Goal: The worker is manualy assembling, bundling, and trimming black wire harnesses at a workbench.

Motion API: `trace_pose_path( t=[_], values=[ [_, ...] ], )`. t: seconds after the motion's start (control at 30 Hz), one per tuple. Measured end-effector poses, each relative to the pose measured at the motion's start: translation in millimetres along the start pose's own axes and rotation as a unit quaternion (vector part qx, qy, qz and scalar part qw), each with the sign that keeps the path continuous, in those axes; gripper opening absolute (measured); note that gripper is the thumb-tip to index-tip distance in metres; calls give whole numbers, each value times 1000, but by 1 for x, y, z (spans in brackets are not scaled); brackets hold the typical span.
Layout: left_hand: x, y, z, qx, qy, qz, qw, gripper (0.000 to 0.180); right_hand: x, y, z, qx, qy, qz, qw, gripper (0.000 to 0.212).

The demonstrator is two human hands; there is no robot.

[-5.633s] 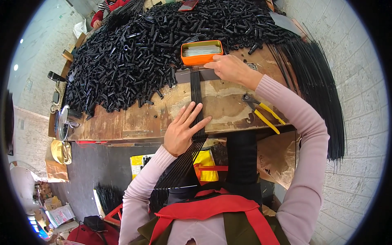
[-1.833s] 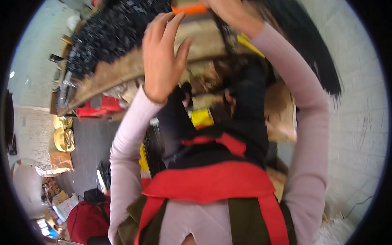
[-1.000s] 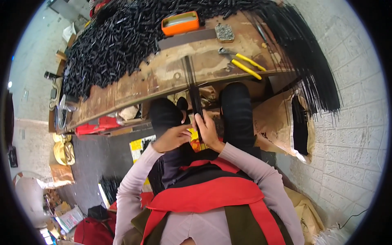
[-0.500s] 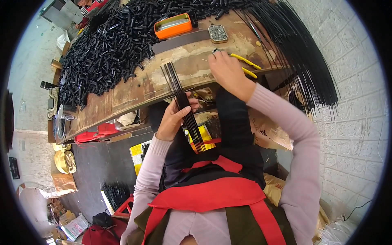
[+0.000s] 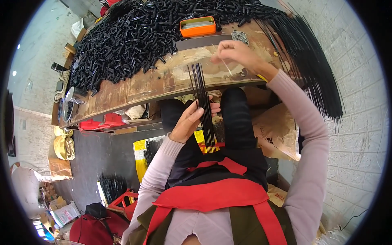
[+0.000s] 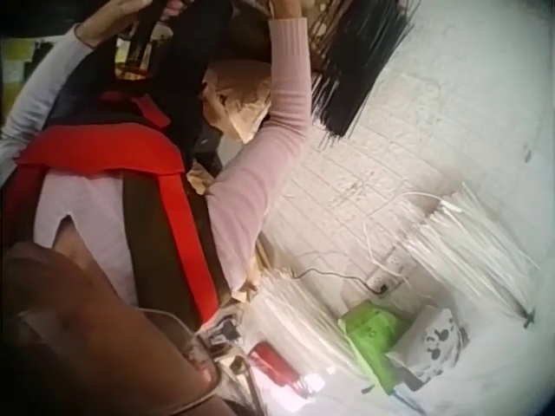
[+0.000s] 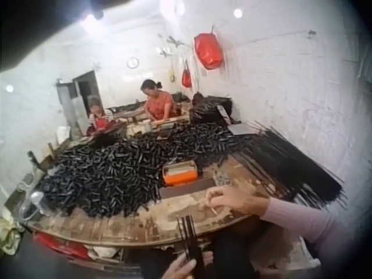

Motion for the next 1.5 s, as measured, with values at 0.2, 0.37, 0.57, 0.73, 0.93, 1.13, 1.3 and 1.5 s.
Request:
trace_pose_path(
  t=[0.2,0.37,0.57,0.73,0.93,1.13,1.3,1.5],
  values=[
    [-4,-6,1,149,-37,-21,988,66,6,-53,-55,-400,-135,171,890,8],
    [20,7,-4,-20,58,3,998,42,67,-121,-95,-416,-223,189,861,9],
    [25,5,-20,35,129,21,991,29,73,-40,-60,-205,12,82,975,3],
    [25,3,-30,47,137,51,988,33,99,-33,-92,57,4,58,997,10],
    [23,2,-32,47,128,54,989,32,113,-44,-97,253,72,147,953,34],
    [22,2,-33,44,120,53,990,29,117,-42,-100,289,46,119,949,46],
    [24,2,-32,45,117,46,991,28,116,-47,-101,315,27,125,940,47],
    [27,3,-32,54,97,45,993,28,116,-56,-103,337,-5,129,933,47]
  ],
)
Point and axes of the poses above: each hand's wrist, its own x-axis away from the middle knuckle, its own z-axis out of the back of the hand, y = z × x, the point moved 6 cm from there along -x, towards the middle knuckle, and after that the axes turned 11 degrees about -y, right-handed, at the moved point
